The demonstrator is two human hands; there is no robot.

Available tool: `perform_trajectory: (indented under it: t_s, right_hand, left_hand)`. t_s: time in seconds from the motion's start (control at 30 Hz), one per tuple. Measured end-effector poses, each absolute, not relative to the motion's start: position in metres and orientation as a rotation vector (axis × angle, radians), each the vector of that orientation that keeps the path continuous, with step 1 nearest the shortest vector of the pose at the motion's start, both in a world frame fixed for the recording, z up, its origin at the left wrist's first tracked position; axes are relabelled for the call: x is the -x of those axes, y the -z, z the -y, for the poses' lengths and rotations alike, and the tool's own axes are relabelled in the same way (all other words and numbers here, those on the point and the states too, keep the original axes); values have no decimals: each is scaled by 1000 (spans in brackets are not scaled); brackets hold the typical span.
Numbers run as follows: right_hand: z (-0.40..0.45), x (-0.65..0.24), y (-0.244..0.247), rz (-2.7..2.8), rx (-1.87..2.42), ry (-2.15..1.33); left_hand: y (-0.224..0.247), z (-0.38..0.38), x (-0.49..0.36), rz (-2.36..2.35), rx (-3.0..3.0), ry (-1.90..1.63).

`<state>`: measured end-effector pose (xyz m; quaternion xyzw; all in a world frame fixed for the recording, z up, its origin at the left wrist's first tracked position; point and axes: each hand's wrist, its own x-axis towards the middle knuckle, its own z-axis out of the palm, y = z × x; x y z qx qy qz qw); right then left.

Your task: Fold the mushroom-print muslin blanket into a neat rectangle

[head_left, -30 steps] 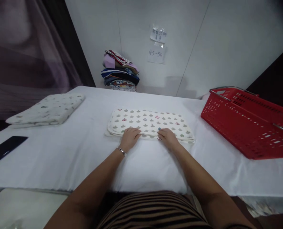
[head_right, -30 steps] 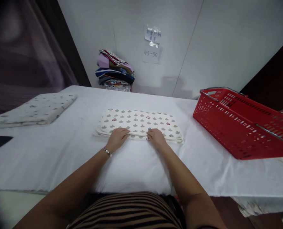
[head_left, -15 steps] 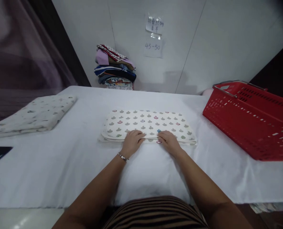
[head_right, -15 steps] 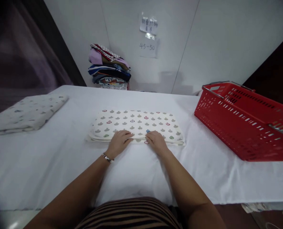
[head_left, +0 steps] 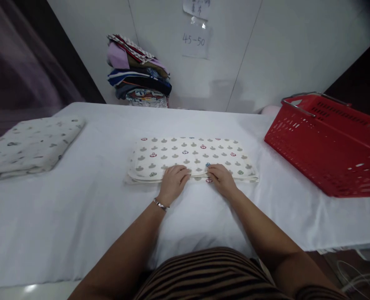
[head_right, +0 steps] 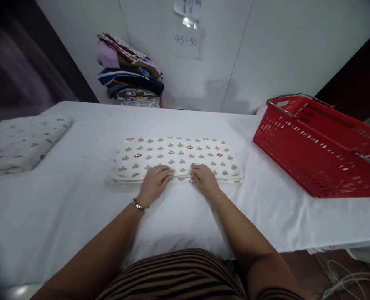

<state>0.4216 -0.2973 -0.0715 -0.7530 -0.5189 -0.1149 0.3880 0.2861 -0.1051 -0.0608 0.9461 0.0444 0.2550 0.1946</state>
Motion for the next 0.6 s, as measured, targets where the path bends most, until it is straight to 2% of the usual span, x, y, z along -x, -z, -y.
perform_trajectory:
  t_s: [0.13, 0.6]
  right_hand:
    - [296, -420, 70, 1339, 1948, 312]
    - [296, -416, 68, 1452, 1944, 339]
  left_hand:
    - [62, 109, -285, -43, -2660, -817]
    - [68, 110, -293, -53, -2703, -758]
